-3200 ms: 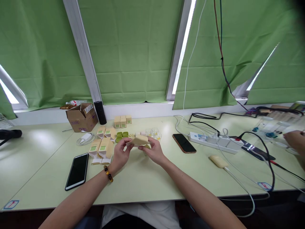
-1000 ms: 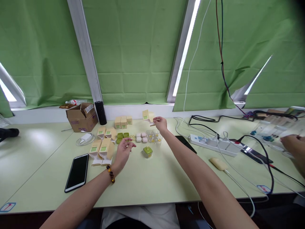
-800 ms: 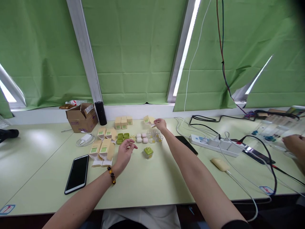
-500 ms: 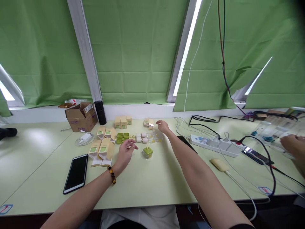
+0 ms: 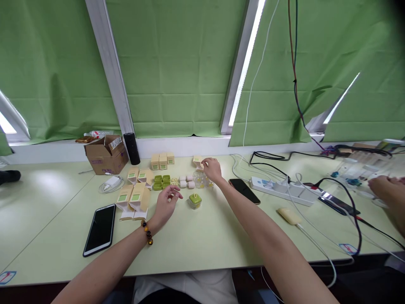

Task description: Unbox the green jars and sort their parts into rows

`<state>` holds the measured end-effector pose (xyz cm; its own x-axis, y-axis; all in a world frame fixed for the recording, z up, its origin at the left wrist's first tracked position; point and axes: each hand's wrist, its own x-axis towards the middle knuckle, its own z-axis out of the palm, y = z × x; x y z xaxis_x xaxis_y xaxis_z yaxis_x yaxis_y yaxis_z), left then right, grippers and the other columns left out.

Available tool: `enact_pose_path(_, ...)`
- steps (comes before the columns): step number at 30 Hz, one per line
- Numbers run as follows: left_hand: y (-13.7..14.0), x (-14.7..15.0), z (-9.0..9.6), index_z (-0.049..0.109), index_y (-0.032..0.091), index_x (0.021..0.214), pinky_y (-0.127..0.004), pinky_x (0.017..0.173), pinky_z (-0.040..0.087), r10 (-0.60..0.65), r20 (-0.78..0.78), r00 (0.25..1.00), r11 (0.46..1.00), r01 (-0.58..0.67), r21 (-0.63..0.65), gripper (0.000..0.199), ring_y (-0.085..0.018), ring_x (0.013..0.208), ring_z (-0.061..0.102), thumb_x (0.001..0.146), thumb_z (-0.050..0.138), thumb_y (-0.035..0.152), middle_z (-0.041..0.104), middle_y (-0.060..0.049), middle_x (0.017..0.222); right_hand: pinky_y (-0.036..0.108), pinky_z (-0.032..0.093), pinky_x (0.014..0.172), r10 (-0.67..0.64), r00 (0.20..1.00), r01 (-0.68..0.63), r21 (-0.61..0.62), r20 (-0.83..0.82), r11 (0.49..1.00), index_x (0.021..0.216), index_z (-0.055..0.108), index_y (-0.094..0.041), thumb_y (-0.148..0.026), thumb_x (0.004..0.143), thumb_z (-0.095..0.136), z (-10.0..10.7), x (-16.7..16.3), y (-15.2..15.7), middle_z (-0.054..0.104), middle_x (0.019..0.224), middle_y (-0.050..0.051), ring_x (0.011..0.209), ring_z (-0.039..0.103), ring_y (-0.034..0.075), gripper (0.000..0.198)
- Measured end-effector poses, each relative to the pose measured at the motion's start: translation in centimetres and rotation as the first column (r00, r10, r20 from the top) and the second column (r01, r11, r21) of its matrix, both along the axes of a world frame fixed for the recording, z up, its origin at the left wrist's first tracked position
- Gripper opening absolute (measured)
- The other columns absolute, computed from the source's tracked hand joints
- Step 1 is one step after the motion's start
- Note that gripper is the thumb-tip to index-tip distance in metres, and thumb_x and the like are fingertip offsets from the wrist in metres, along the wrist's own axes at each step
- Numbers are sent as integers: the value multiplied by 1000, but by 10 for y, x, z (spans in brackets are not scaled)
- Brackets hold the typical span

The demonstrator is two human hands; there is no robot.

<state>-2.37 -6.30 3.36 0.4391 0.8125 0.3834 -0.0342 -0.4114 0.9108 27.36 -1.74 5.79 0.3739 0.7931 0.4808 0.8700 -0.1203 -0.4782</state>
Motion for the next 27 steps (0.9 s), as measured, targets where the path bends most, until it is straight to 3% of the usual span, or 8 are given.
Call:
enact_pose_path(2,1,-1,-1,64,21,102,-33,78,46,22,-60,998,996,-17,87,11,-21,87,69,92,63,26,75,-6,90,41,44,105,21,1000,-21,48,7,999,110,73,-18,-18,99,45,3,-16,-18,71,126,12,121,59,28,29)
enact_pose_path(4,2,-1,-4,66,22,104,-35,81,46,53,-132,990,984,-30,175,13,-22,94,68,92,61,23,75,-6,96,37,50,95,155,988,-154,64,-9,986,112,70,-20,-14,95,49,2,-33,-45,72,121,8,104,65,23,28)
enact_pose_path(8,5,-2,-10,66,23,109,-39,92,47,109,-239,965,964,-44,261,17,-24,105,65,93,59,22,72,-7,106,33,52,85,464,882,-471,-94,-83,877,133,57,-27,-1,80,56,-8,-55,-106,70,130,5,96,67,19,59)
enact_pose_path(12,8,-4,-12,65,22,109,-40,98,47,121,-274,954,960,-42,276,18,-24,106,64,93,58,21,70,-7,107,36,52,92,518,825,-557,-171,-226,812,148,44,-27,-6,78,69,-26,-62,-136,61,146,12,111,65,23,78)
enact_pose_path(17,6,-9,-10,62,23,124,-43,103,45,38,-317,948,972,38,231,37,-26,114,61,87,63,17,71,-8,116,40,52,90,472,850,-514,-172,-236,840,121,64,-22,-16,77,78,-32,-81,-121,71,117,9,108,64,28,47)
enact_pose_path(21,6,-10,-7,54,24,140,-41,101,47,-133,-218,967,979,163,126,60,-28,124,60,83,74,23,66,-12,135,37,55,84,555,714,-624,-27,-427,781,119,65,-24,-26,82,78,-22,-106,-105,72,118,7,103,67,25,40)
enact_pose_path(23,9,-9,-8,52,23,143,-38,98,49,-184,-113,976,978,194,79,64,-28,124,61,84,76,26,62,-13,142,39,57,85,554,635,-618,77,-539,783,119,66,-23,-28,83,77,-18,-118,-97,72,118,7,100,70,24,38)
enact_pose_path(27,17,-5,-12,54,20,142,-38,96,53,-139,57,989,990,140,-16,68,-27,118,64,81,82,34,61,-16,142,40,60,85,617,366,-580,348,-696,737,127,63,-23,-40,84,79,-24,-135,-87,73,114,8,91,74,22,49)
